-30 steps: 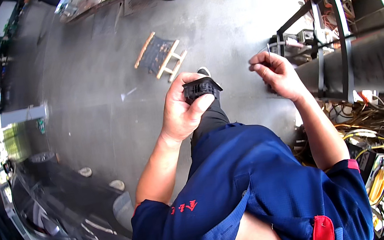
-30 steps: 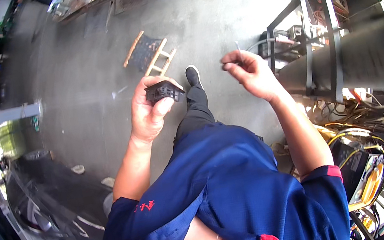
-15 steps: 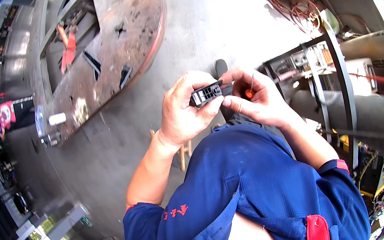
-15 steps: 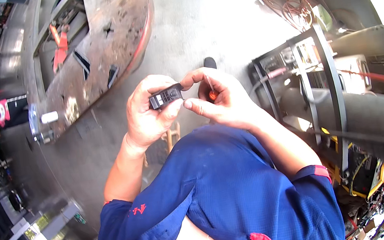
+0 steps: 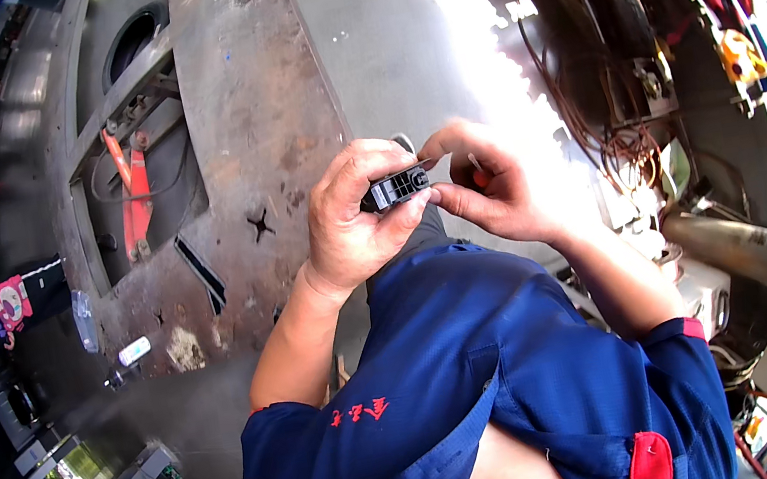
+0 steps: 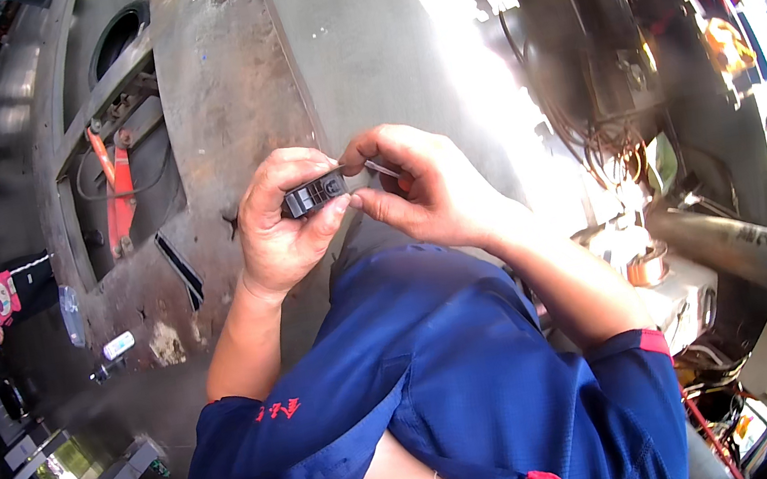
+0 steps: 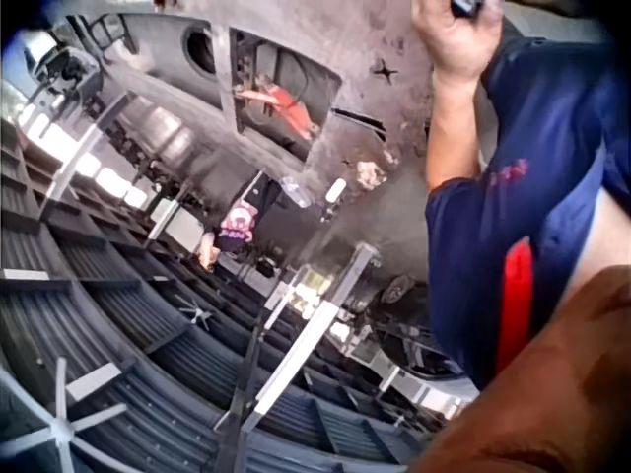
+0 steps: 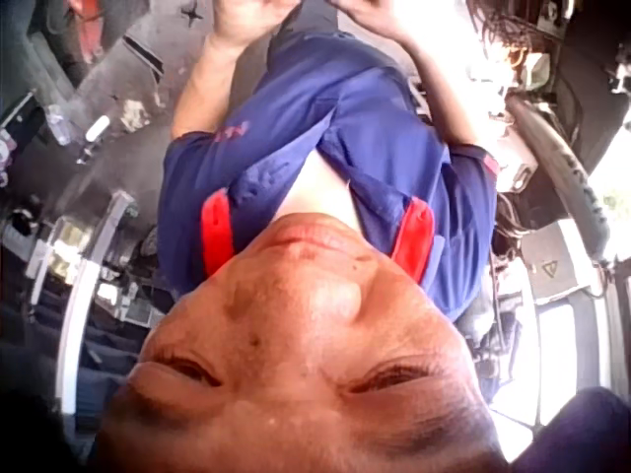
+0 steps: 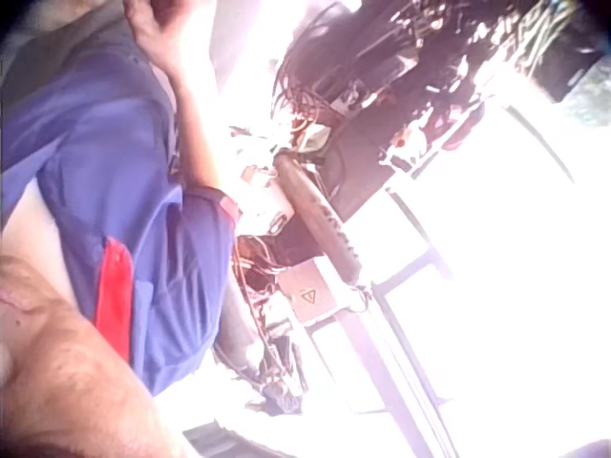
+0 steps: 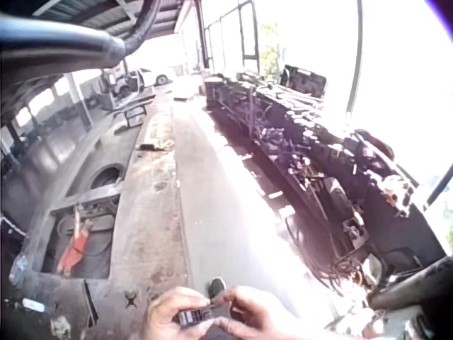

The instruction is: The person removes a black rubber weatherstrip from a detached white car door frame using a screwdriver. They then walk to a white car in the garage and install the weatherstrip along the window frame of the open door, securing it with a screwdriver.

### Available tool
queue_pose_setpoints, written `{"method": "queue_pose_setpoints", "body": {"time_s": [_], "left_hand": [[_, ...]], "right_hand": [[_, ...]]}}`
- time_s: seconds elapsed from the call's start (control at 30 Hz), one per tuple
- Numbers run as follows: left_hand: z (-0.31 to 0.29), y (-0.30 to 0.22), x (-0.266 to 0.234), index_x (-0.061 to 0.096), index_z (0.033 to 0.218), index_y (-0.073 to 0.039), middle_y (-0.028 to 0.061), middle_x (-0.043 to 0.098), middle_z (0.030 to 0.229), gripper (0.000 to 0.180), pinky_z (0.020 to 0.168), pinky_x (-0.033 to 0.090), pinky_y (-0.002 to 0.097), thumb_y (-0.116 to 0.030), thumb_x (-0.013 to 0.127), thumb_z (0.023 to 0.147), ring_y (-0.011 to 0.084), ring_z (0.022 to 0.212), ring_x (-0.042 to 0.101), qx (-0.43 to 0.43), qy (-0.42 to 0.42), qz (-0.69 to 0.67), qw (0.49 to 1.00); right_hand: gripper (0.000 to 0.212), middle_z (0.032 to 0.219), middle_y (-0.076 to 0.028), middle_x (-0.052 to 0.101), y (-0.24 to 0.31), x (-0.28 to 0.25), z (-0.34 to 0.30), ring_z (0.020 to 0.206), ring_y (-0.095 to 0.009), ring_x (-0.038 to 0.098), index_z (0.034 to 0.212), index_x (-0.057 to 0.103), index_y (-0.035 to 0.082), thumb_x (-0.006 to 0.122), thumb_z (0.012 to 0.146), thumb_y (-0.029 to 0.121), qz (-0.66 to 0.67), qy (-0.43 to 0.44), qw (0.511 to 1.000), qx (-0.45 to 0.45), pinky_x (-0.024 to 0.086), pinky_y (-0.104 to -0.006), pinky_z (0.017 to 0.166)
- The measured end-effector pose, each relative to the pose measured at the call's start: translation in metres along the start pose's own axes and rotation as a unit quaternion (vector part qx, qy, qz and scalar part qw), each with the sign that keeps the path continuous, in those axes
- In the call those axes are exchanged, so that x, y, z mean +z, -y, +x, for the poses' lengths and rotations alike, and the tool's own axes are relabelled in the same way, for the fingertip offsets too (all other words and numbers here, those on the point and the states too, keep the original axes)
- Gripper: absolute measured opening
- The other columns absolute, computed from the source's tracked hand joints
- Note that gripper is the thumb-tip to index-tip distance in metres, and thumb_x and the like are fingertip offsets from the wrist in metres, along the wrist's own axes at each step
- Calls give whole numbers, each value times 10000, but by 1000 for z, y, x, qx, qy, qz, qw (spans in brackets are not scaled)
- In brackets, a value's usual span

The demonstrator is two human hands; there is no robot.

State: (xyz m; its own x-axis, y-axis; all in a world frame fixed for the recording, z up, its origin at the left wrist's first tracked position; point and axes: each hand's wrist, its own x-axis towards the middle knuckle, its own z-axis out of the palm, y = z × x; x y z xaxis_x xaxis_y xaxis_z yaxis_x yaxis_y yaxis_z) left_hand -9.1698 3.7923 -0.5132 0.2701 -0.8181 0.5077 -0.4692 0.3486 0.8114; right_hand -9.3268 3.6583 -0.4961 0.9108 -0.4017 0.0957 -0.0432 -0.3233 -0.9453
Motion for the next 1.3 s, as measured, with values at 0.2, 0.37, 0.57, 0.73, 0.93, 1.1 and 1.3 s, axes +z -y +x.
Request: {"method": "queue_pose_setpoints", "body": {"time_s": [0.2,0.37,0.57,0.73,0.93,1.1,1.3], "left_hand": [[162,161,-9,578,1050,-49,41,620,948,241,749,489,271,-103,731,872,111,856,583,-126,-27,-159,979],[320,247,-32,575,1029,-70,-28,614,892,222,725,459,222,-187,716,903,43,803,538,-245,43,-274,929],[493,368,-77,577,1089,-42,-20,606,902,265,706,453,222,-194,700,910,43,791,525,-197,78,-195,958],[634,469,-138,605,1198,-48,20,609,934,367,656,460,238,-189,725,881,95,755,544,-154,26,4,988],[781,561,-239,636,1154,-53,59,590,987,342,596,453,236,-210,740,869,98,701,535,-100,-41,110,988],[890,686,-300,633,1150,-42,79,568,1053,338,560,437,223,-170,742,857,79,645,508,-90,-117,96,985],[1062,827,-377,646,1110,-51,49,595,1014,305,575,431,226,-34,716,814,88,665,502,-152,-89,38,984]], "right_hand": [[267,759,20,510,-70,-81,180,592,-36,398,1032,606,44,752,829,134,4,-67,991,113,338,-223,514],[313,888,38,558,-105,-156,315,694,-22,433,1071,594,70,776,837,171,127,-136,969,162,357,-197,600],[233,970,4,627,-161,-245,502,861,-59,569,1109,592,33,682,936,159,289,-83,929,216,450,-220,765],[280,976,-32,687,-212,-311,693,912,-71,626,1118,619,20,650,965,252,375,57,896,232,480,-233,806],[269,933,5,671,-211,-363,936,822,-49,556,1180,630,-14,598,995,179,288,181,923,179,466,-221,753],[283,930,3,660,-263,-388,1121,876,-62,559,1183,646,3,611,988,204,224,224,935,159,478,-256,789],[320,976,-103,721,-362,-456,1309,870,-191,674,1159,669,14,612,962,260,83,102,948,290,533,-340,824]]}}
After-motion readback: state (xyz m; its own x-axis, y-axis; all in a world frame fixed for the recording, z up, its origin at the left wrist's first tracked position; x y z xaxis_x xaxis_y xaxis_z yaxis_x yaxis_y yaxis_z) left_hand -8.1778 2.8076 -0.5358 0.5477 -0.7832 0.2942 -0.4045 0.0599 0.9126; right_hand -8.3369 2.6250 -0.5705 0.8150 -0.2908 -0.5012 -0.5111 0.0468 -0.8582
